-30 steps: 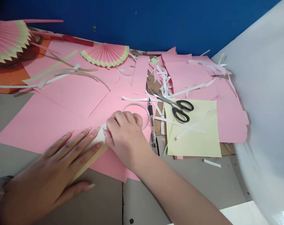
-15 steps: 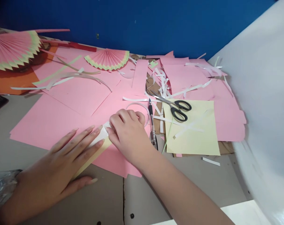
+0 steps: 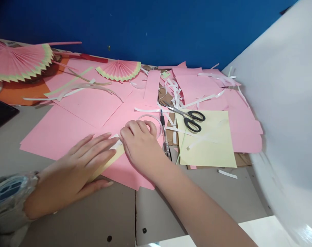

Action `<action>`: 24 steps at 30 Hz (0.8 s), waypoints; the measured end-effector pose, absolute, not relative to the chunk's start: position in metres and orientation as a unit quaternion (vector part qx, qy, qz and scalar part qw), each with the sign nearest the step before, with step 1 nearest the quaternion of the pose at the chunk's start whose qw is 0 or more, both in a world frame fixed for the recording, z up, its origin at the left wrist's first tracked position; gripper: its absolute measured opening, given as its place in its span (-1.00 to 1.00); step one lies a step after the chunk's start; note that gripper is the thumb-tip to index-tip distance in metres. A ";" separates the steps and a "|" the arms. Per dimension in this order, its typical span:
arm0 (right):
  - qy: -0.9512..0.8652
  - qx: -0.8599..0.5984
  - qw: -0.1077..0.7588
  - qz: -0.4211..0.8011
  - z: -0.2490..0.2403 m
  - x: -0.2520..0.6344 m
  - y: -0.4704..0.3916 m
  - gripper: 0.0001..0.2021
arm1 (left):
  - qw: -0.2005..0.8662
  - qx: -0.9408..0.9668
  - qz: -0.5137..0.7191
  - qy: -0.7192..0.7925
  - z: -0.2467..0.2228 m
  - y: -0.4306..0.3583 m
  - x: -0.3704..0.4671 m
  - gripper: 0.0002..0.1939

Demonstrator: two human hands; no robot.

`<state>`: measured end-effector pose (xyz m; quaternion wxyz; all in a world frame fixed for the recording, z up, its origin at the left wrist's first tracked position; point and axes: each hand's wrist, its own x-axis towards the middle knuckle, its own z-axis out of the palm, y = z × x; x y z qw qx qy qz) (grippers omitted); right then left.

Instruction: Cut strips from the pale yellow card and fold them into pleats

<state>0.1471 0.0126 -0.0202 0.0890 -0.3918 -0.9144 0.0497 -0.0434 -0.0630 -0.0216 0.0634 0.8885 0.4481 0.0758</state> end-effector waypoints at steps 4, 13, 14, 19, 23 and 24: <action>-0.912 -0.401 0.078 0.039 -0.021 0.148 0.013 -0.77 | 0.060 0.896 0.059 0.436 -0.029 -0.060 -0.044 -0.31; -0.918 -0.386 0.093 0.010 -0.028 0.149 0.015 -0.82 | 0.056 0.905 0.042 0.419 -0.032 -0.064 -0.049 -0.31; -0.917 -0.387 0.093 0.010 -0.028 0.148 0.015 -0.82 | 0.058 0.904 0.042 0.421 -0.031 -0.064 -0.048 -0.31; -0.917 -0.388 0.086 0.017 -0.026 0.148 0.015 -0.84 | 0.063 0.900 0.053 0.429 -0.030 -0.064 -0.048 -0.33; -0.918 -0.384 0.097 0.023 -0.027 0.149 0.017 -0.86 | 0.056 0.899 0.063 0.429 -0.032 -0.065 -0.049 -0.30; -0.917 -0.384 0.100 0.024 -0.028 0.150 0.017 -0.86 | 0.056 0.900 0.062 0.428 -0.032 -0.065 -0.049 -0.30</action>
